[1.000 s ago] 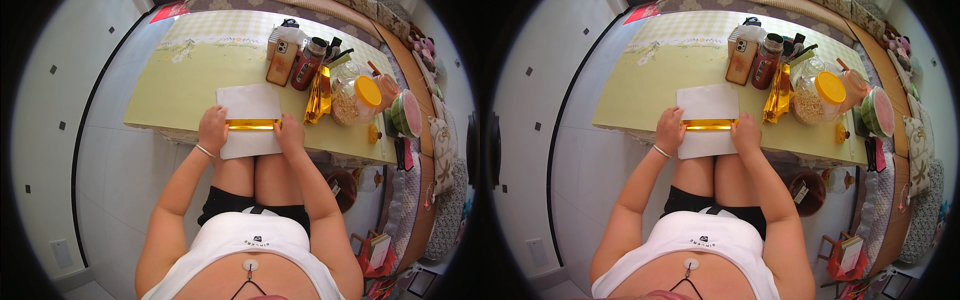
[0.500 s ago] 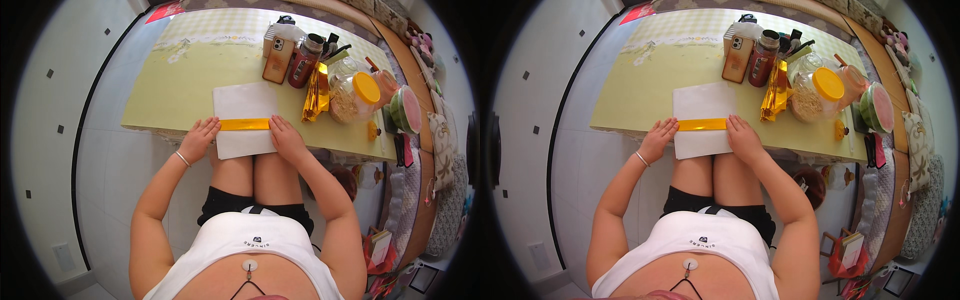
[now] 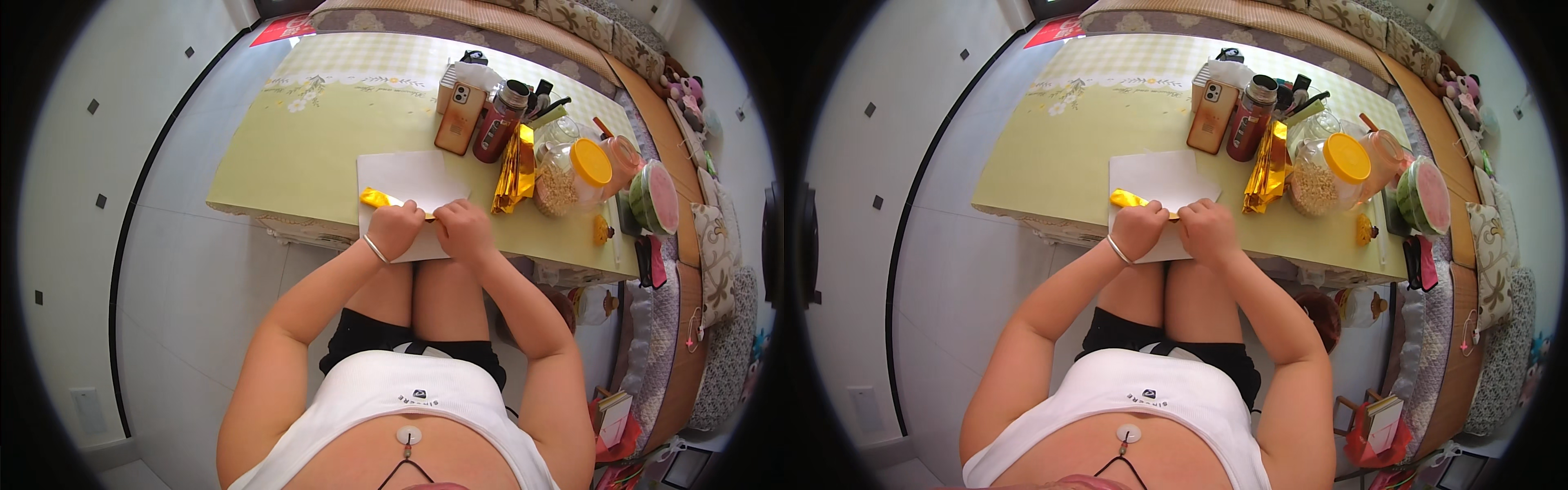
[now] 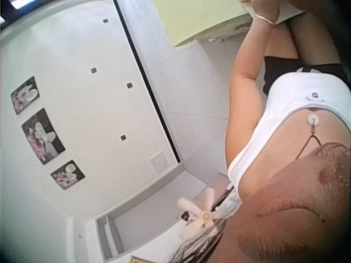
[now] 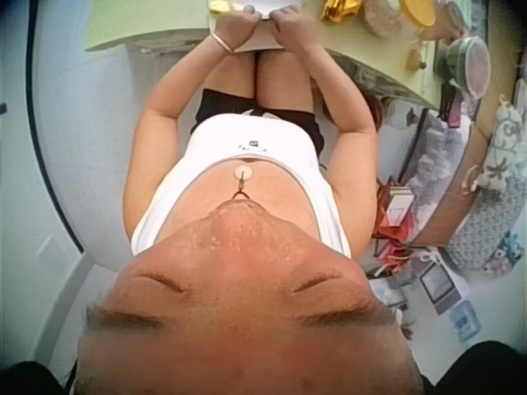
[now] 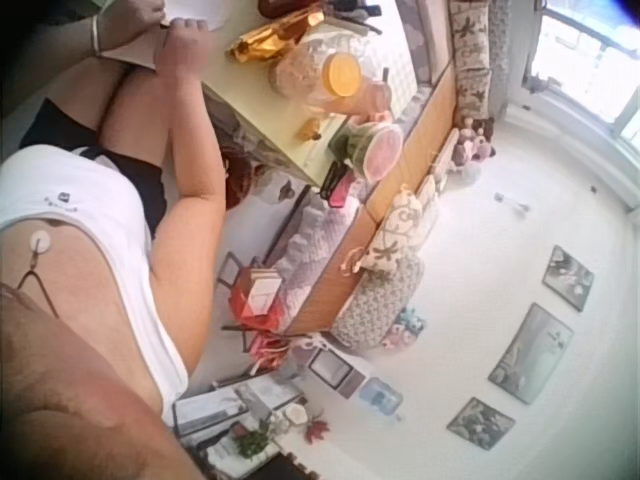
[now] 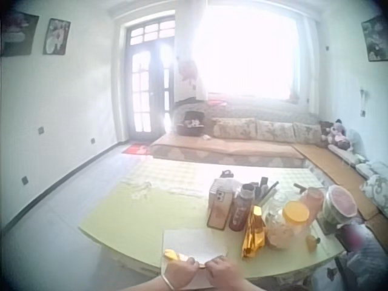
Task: The person sits on the floor and folds multiple sheets of gold-colored paper into triangular shapes by hand. They repeatedly fold the paper in half and then fold the corners to the center, creating a stack of finished items.
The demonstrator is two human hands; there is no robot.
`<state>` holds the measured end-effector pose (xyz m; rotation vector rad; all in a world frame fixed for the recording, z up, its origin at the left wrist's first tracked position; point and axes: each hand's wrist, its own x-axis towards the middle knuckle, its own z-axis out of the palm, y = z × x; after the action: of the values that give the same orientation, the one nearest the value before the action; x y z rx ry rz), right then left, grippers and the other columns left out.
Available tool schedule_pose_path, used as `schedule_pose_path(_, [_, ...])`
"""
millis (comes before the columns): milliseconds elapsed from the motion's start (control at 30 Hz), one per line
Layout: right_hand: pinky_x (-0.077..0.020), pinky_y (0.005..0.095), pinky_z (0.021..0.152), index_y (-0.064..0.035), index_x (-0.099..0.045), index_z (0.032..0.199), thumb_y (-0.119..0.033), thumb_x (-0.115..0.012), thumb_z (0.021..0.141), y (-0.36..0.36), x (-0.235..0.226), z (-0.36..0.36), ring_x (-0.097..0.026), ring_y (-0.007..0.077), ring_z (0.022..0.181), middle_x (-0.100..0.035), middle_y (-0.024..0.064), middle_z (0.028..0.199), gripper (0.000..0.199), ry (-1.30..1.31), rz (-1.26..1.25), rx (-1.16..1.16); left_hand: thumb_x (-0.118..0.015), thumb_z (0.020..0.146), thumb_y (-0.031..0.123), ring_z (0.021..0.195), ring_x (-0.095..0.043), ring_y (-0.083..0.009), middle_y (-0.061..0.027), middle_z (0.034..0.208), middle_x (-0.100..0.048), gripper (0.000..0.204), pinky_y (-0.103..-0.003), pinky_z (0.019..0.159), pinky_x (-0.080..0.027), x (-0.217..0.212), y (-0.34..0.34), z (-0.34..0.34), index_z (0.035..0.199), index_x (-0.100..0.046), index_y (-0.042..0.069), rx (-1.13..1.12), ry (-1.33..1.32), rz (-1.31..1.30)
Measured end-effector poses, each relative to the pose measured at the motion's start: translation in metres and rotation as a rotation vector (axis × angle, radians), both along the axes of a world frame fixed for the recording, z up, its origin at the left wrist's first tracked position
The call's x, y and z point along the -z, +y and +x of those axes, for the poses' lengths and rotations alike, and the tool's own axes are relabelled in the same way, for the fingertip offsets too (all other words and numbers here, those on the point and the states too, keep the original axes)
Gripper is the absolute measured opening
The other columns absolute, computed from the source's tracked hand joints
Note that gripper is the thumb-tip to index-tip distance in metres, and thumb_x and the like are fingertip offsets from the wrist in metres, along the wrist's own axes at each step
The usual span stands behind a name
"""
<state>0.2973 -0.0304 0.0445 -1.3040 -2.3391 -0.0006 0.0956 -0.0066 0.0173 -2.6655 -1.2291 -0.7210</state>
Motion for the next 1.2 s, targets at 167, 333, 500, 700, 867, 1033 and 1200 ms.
schedule_pose_path(167, [-0.0369, 0.0518, 0.115, -0.0098, -0.061, 0.137, -0.016, -0.082, 0.072, -0.018, -0.005, 0.024, -0.051, 0.0339, 0.136, -0.062, 0.0102, 0.139, 0.069, 0.108, -0.009, 0.026, -0.063, 0.08, -0.011, 0.087, -0.073, -0.0232, -0.0114, 0.099, -0.074, 0.02, -0.032, 0.075, -0.06, -0.014, 0.017, -0.04, 0.088, -0.075, 0.002, 0.271, -0.6, -0.432])
schedule_pose_path(333, [-0.0328, 0.0534, 0.118, -0.0207, -0.072, 0.12, -0.006, -0.074, 0.078, -0.013, 0.028, 0.045, -0.048, 0.0302, 0.14, -0.06, 0.0051, 0.142, 0.045, 0.096, 0.012, -0.106, -0.058, 0.077, -0.018, 0.101, -0.071, -0.0216, -0.0125, 0.107, -0.075, 0.027, -0.033, 0.094, -0.057, -0.016, 0.054, -0.084, 0.087, -0.076, -0.001, 0.337, -0.677, -1.214])
schedule_pose_path(500, [-0.0485, 0.0431, 0.101, -0.0147, -0.069, 0.088, -0.016, -0.07, 0.079, -0.005, 0.047, 0.013, -0.066, 0.0247, 0.112, -0.071, 0.005, 0.116, 0.009, -0.003, 0.136, -0.18, -0.071, 0.08, 0.003, 0.105, -0.069, -0.0291, -0.0145, 0.109, -0.074, 0.014, -0.04, 0.098, -0.053, -0.018, 0.06, -0.082, 0.093, -0.075, -0.001, 0.308, -0.447, -0.678])
schedule_pose_path(700, [-0.0529, 0.0424, 0.088, -0.01, -0.07, 0.081, -0.014, -0.071, 0.08, -0.007, 0.019, -0.02, -0.067, 0.03, 0.107, -0.072, 0.012, 0.114, 0.004, 0.168, -0.063, -0.138, -0.086, 0.074, 0.029, 0.117, -0.061, -0.0377, -0.0201, 0.121, -0.068, 0.041, -0.045, 0.1, -0.049, -0.043, -0.011, -0.06, 0.103, -0.073, 0.004, 0.299, -0.148, -0.423])
schedule_pose_path(867, [-0.0486, 0.0472, 0.102, -0.0111, -0.072, 0.08, -0.02, -0.075, 0.079, 0.024, 0.025, -0.019, -0.052, 0.0433, 0.132, -0.062, 0.019, 0.137, 0.009, 0.215, -0.115, -0.19, -0.082, 0.081, 0.033, 0.131, -0.051, -0.0435, -0.0261, 0.138, -0.056, 0.036, -0.046, 0.105, -0.045, -0.015, -0.003, -0.068, 0.097, -0.071, 0.003, 0.153, -0.141, -0.25])
schedule_pose_path(1033, [-0.053, 0.0424, 0.082, -0.0079, -0.071, 0.084, -0.021, -0.074, 0.084, 0.062, 0.018, -0.009, -0.067, 0.0307, 0.098, -0.069, 0.0129, 0.105, 0.014, 0.349, -0.524, -0.105, -0.074, 0.086, 0.022, 0.116, -0.058, -0.0405, -0.0217, 0.12, -0.065, 0.021, -0.045, 0.098, -0.048, -0.003, 0.023, -0.076, 0.089, -0.069, 0.001, 0.044, -0.34, -0.547])
schedule_pose_path(1200, [-0.0509, 0.0411, 0.071, -0.0047, -0.071, 0.084, -0.03, -0.078, 0.085, 0.073, 0.027, -0.013, -0.066, 0.0289, 0.081, -0.067, 0.0113, 0.087, 0.026, 0.463, -0.476, 0.223, -0.074, 0.084, 0.016, 0.09, -0.061, -0.0337, -0.0139, 0.088, -0.067, 0.017, -0.042, 0.084, -0.05, 0.011, 0.039, -0.074, 0.084, -0.07, -0.001, -0.197, -0.414, -0.428])
